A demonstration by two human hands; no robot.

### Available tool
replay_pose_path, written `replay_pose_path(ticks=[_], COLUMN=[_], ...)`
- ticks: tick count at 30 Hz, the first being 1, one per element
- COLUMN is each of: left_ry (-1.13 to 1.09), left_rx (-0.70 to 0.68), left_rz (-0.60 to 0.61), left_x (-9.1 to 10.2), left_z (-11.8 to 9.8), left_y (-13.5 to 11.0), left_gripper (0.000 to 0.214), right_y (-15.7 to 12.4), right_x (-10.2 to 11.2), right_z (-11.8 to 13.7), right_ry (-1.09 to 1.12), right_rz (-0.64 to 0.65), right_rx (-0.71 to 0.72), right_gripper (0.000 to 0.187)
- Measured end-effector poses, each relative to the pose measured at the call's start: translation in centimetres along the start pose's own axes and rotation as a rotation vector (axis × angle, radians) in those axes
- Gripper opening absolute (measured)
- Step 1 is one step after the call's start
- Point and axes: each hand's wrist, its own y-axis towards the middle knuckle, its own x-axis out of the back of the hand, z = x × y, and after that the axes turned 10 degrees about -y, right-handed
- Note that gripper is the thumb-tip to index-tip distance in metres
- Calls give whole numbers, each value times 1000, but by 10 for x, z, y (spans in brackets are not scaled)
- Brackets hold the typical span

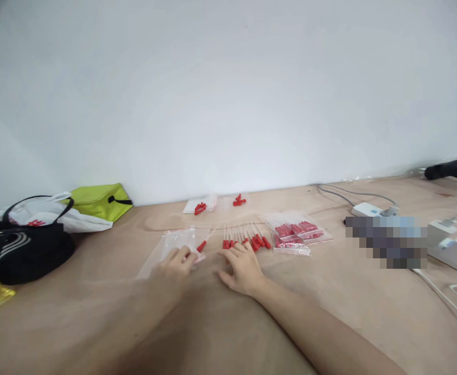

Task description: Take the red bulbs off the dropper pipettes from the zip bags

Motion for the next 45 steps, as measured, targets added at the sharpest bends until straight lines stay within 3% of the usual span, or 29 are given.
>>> replay_pose_path(ticks=[3,5,8,10,13,17,21,26,30,33,37,39,45], left_ry=[-32,-165,-528,-684,-668,-680,-736,-705,-698,-711,-770,-764,-757], left_rx=[13,-2,-116,-98,-18,-15,-91,-150,-131,-168,-329,-333,-264], left_rz=[69,89,129,59,-72,-59,17,70,-70,-183,-39,25,43], left_x=[-8,-13,-22,-31,-47,-64,-69,-73,-74,-66,-56,-55,-57], left_z=[-27,-29,-12,8,36,56,62,69,66,49,15,2,-10], left_y=[-8,-8,2,15,36,52,53,51,49,39,12,0,-14], left_gripper=[22,19,24,21,19,18,27,29,29,25,27,36,34], right_y=[-4,-7,-11,-13,-15,-13,-11,-19,-32,-39,-38,-36,-33], right_x=[2,2,3,6,9,7,1,9,18,21,23,25,24], right_z=[6,6,3,1,4,15,16,4,-7,-11,-10,-6,7], right_ry=[47,41,-11,-34,-26,-33,-6,142,237,232,120,78,122], right_rz=[80,76,-6,-37,17,102,109,147,207,177,103,130,250], right_rx=[88,118,138,170,274,458,483,366,264,160,-166,-297,-418], right_gripper=[43,47,44,38,34,25,21,23,23,27,15,13,10])
